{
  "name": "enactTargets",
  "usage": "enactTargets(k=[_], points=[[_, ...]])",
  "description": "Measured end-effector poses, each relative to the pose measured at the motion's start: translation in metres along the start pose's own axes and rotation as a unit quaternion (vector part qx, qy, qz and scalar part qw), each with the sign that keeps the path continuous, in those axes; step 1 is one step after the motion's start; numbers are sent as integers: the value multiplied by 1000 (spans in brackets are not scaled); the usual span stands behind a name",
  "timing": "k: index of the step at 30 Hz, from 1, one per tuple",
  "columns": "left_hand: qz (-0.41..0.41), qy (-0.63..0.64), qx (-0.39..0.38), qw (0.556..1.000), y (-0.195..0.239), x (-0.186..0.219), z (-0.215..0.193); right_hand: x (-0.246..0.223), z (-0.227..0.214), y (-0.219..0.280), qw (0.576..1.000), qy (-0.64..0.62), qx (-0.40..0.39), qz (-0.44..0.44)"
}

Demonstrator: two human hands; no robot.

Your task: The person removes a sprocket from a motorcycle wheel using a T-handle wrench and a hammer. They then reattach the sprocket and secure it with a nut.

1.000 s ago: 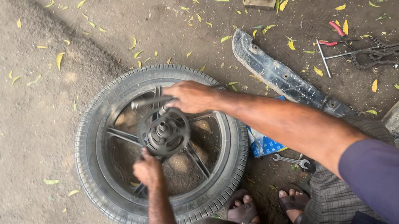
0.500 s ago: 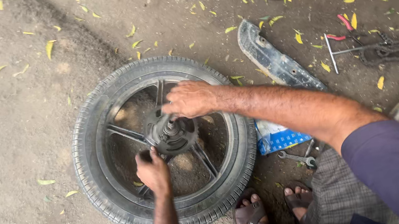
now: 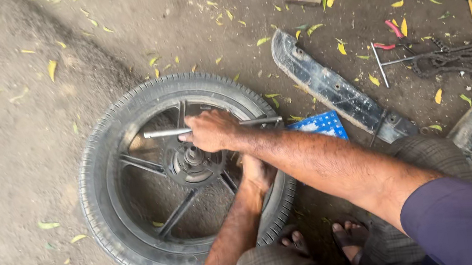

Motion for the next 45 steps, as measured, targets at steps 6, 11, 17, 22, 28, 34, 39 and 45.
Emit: enactTargets(k=[6,11,17,22,28,34,39,45], points=[[43,65,-39,996,10,13,18,6,14,-2,999,-22,-12,26],[-109,-73,246,960,93,34,4,31,9,-3,979,-140,26,144],[-80,-199,226,950,151,97,-20,18,-19,-13,988,-8,137,-73],[-93,-209,237,944,160,87,-25,16,-42,-15,820,69,66,-564],[-89,-263,216,936,168,88,-15,20,-26,-26,805,125,-18,-580],[-37,-292,218,930,150,90,-57,40,-17,-22,839,49,65,-538],[-85,-475,279,830,139,129,-44,44,-27,-25,862,65,42,-500],[-135,-639,224,724,158,171,-44,38,-7,-27,870,85,-17,-485]])
Point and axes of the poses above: each hand's wrist, its own y-axis away from the middle knuckle, its own z-axis out of the palm, x = y × z, the point moved 5 cm from there along -y, towards the middle knuckle, and after that the axes turned 15 degrees about x, right-handed, at the moved point
